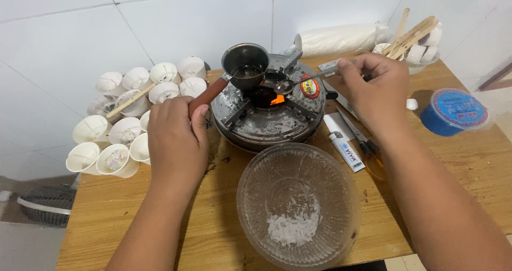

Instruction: Prepare wax for candle making by transferring flakes to a melting pot and heating them on a stove.

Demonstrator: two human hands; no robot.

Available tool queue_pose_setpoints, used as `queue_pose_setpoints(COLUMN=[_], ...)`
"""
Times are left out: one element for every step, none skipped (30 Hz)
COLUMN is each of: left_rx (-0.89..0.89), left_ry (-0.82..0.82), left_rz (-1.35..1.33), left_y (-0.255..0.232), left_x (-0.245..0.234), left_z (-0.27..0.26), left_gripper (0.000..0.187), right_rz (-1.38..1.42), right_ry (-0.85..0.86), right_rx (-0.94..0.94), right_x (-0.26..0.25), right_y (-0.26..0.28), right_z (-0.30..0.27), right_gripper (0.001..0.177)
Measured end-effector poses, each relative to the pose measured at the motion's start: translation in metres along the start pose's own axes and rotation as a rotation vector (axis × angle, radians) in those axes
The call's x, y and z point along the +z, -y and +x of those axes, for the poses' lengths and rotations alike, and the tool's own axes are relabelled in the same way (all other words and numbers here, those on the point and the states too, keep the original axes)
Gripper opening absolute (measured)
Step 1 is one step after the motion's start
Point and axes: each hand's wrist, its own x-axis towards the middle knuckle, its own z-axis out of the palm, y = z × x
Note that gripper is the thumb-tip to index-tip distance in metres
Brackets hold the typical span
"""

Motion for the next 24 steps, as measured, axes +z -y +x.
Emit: queue_pose_setpoints(left_rx=[0.000,0.005,0.010,0.010,-0.018,-0.045,-0.045,-0.023,0.000,0.000,-0.008,-0.017,-0.017,-0.005,0.006,0.007,-0.013,-0.032,-0.031,-0.012,0.007,0.007,0.018,0.028], left_ry=[0.000,0.004,0.008,0.007,0.059,0.110,0.110,0.096,0.082,0.081,0.110,0.140,0.139,0.153,0.167,0.167,0.189,0.211,0.211,0.197,0.182,0.182,0.167,0.153], left_rz=[0.001,0.008,0.015,0.016,0.010,0.004,0.005,0.018,0.032,0.032,0.038,0.044,0.045,0.034,0.023,0.023,0.009,-0.006,-0.006,-0.029,-0.053,-0.052,-0.061,-0.070], left_y=[0.000,0.000,-0.001,-0.003,-0.006,-0.008,-0.009,-0.009,-0.010,-0.011,-0.012,-0.013,-0.013,-0.014,-0.014,-0.016,-0.018,-0.019,-0.020,-0.020,-0.021,-0.020,-0.019,-0.018], left_x=[0.000,0.000,0.000,-0.002,-0.005,-0.007,-0.006,-0.005,-0.004,-0.003,-0.002,0.000,0.002,0.004,0.007,0.007,0.008,0.009,0.009,0.008,0.008,0.010,0.011,0.012], left_z=[0.001,0.001,0.002,0.002,0.003,0.003,0.003,0.003,0.003,0.003,0.002,0.002,0.002,0.002,0.002,0.001,0.000,-0.001,-0.001,-0.001,-0.002,-0.002,-0.002,-0.003], left_gripper=[0.033,0.033,0.033,0.033,0.030,0.026,0.026,0.025,0.024,0.024,0.027,0.030,0.030,0.028,0.027,0.027,0.033,0.040,0.040,0.036,0.032,0.032,0.031,0.031], right_rz=[0.001,0.016,0.032,0.032,0.043,0.053,0.053,0.114,0.176,0.176,0.208,0.241,0.241,0.242,0.242,0.241,0.205,0.170,0.170,0.085,-0.001,-0.001,-0.077,-0.153], right_ry=[0.000,-0.017,-0.035,-0.035,-0.045,-0.053,-0.053,-0.072,-0.091,-0.091,-0.103,-0.114,-0.114,-0.124,-0.135,-0.135,-0.108,-0.083,-0.083,-0.075,-0.063,-0.063,-0.075,-0.084], right_rx=[0.000,0.013,0.026,0.026,0.134,0.243,0.242,0.242,0.241,0.240,0.259,0.279,0.278,0.219,0.161,0.161,0.127,0.093,0.093,-0.145,-0.383,-0.384,-0.483,-0.580], right_x=[0.000,-0.001,-0.001,-0.004,-0.007,-0.011,-0.011,-0.012,-0.013,-0.014,-0.014,-0.014,-0.011,-0.008,-0.005,-0.005,-0.006,-0.006,-0.006,-0.006,-0.006,-0.005,-0.005,-0.004], right_y=[0.002,0.003,0.005,0.018,0.031,0.044,0.041,0.038,0.036,0.038,0.041,0.043,0.038,0.032,0.026,0.031,0.036,0.041,0.033,0.024,0.016,0.012,0.009,0.005], right_z=[0.000,-0.001,-0.002,-0.003,-0.005,-0.006,-0.005,-0.003,-0.001,-0.002,-0.003,-0.004,-0.003,-0.003,-0.003,-0.006,-0.010,-0.014,-0.013,-0.012,-0.011,-0.011,-0.012,-0.012], right_gripper=[0.022,0.021,0.021,0.021,0.025,0.029,0.029,0.027,0.024,0.024,0.024,0.023,0.023,0.024,0.025,0.025,0.026,0.027,0.027,0.022,0.017,0.017,0.018,0.020])
